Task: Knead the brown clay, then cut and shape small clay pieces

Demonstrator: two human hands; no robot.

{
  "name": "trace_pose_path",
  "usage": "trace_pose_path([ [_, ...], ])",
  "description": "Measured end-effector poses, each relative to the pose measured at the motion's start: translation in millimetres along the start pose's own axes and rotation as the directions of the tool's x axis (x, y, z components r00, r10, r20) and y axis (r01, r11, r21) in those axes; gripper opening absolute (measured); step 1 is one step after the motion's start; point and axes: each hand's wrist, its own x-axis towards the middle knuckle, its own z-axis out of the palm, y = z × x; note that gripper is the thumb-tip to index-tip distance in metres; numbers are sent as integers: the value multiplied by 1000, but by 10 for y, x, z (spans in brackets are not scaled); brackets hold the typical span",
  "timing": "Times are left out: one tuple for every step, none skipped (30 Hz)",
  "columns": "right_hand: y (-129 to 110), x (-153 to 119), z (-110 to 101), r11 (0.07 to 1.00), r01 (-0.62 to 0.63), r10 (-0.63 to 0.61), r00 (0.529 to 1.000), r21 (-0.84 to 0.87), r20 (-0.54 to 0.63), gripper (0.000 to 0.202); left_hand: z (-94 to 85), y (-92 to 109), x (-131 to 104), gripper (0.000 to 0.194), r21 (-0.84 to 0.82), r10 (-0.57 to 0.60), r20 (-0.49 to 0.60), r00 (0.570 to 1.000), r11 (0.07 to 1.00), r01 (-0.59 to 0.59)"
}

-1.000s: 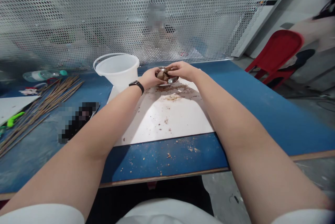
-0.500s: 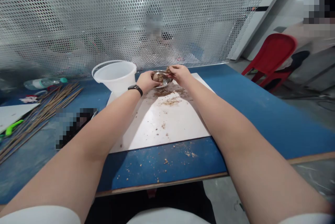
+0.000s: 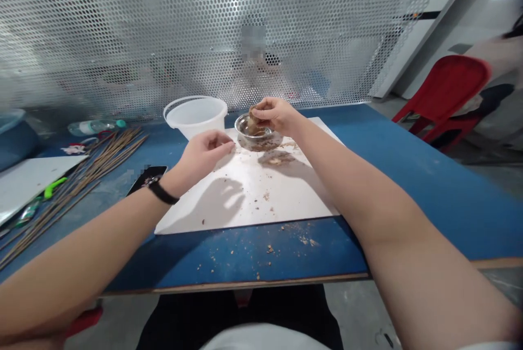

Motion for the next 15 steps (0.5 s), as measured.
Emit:
trace_pose_path([
  [-29,-30,94,1000,14,-13,997,-13,74,46,-55,11,-136,22,-150,-92,6,996,984,92],
  [-52,-63,189,999,32,-27,988,-31,150,50,-95,3,-247,23,-299,-177,30,984,938,178],
  [-70,-97,283,997,54,-42,975,-52,218,52,-121,-23,-333,24,-411,-250,77,965,874,259],
  [-83,-132,372,994,78,-55,961,-76,272,52,-135,-64,-392,22,-508,-303,103,947,803,312],
  [-93,-167,453,989,99,-61,948,-107,312,49,-140,-115,-426,19,-590,-349,118,930,729,348],
  [-99,-202,525,983,114,-57,936,-147,347,43,-139,-170,-439,15,-652,-398,118,910,660,373],
  [-105,-237,589,973,125,-43,926,-196,375,36,-134,-223,-438,12,-702,-447,112,887,597,389],
  [-109,-273,646,956,137,-25,919,-259,394,29,-129,-268,-428,12,-738,-491,109,864,542,401],
  [-112,-312,701,929,157,-8,914,-334,405,22,-126,-302,-414,14,-765,-523,113,845,497,409],
  [-113,-356,758,891,190,-6,913,-413,407,18,-124,-325,-401,20,-792,-527,134,839,452,411],
  [-109,-407,822,843,237,-23,913,-484,408,18,-124,-335,-393,27,-822,-502,157,851,411,394],
  [-99,-465,897,789,291,-52,909,-541,414,21,-125,-335,-391,34,-850,-477,175,861,368,377],
  [-80,-532,983,735,348,-90,901,-582,425,25,-125,-328,-395,40,-873,-447,199,872,323,365],
  [-50,-606,1079,689,398,-123,887,-606,444,30,-124,-314,-405,45,-887,-416,232,879,281,367],
  [-11,-687,1183,652,436,-147,875,-620,460,33,-119,-298,-420,49,-891,-389,259,884,257,374],
])
